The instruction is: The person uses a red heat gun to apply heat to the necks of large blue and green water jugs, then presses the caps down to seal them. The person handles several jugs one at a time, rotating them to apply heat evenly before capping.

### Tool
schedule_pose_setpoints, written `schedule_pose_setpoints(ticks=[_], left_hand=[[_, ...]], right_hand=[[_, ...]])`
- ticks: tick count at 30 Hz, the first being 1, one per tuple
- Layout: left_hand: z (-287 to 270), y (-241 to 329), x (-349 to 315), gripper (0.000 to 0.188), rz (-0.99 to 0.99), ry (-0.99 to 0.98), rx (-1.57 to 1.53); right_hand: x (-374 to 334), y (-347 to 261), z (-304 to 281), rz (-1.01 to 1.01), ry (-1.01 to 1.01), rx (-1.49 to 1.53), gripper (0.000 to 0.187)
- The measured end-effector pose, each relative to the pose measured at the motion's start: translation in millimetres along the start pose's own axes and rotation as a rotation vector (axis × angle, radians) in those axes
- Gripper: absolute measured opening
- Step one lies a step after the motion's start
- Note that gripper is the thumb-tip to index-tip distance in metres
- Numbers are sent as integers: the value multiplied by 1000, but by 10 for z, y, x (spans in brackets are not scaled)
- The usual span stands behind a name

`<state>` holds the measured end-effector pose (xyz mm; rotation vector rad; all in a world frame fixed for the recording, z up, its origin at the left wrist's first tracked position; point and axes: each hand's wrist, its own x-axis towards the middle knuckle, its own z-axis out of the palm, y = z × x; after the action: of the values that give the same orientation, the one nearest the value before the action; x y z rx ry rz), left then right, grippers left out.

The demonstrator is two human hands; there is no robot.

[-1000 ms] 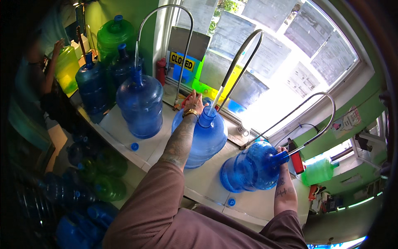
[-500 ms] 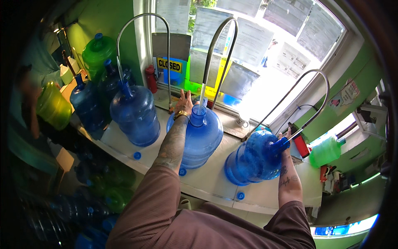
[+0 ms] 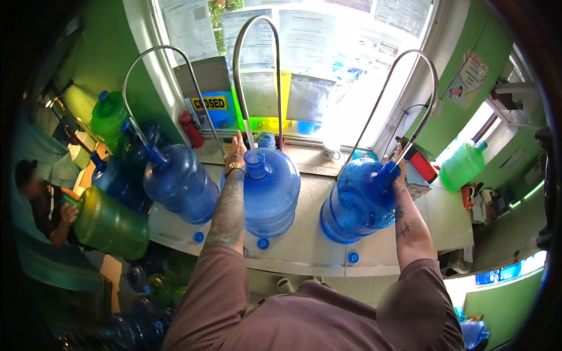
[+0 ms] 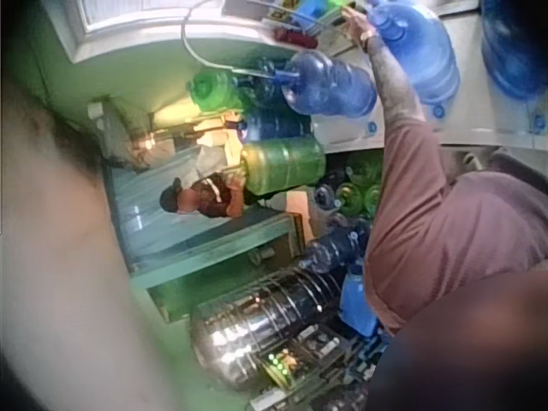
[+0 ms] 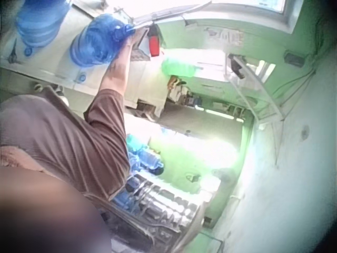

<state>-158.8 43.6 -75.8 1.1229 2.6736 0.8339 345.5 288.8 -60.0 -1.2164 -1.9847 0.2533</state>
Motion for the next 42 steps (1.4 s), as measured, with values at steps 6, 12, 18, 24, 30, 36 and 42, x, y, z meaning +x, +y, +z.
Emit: schedule_pose_setpoints(ticks=[6, 12, 18, 24, 30, 36, 42], left_hand=[[9, -10, -6, 98, 16, 55, 48], [-14, 6, -37, 98, 10, 42, -11], [68, -70, 52, 101, 13, 42, 36], [24, -34, 44, 97, -2, 13, 31], [-47, 27, -30, 105, 20, 47, 15], [-155, 139, -169, 92, -1, 71, 13], [-144, 81, -110, 95, 0, 12, -23]], right_hand=[[-26, -83, -21, -91, 85, 7, 55], [-16, -93, -43, -93, 95, 43, 59], [-7, -113, -46, -5, 37, 88, 69], [-9, -50, -15, 56, 8, 97, 77], [-4, 20, 44, -76, 84, 33, 70], [3, 124, 133, -28, 97, -13, 80], [52, 132, 121, 31, 13, -84, 86]])
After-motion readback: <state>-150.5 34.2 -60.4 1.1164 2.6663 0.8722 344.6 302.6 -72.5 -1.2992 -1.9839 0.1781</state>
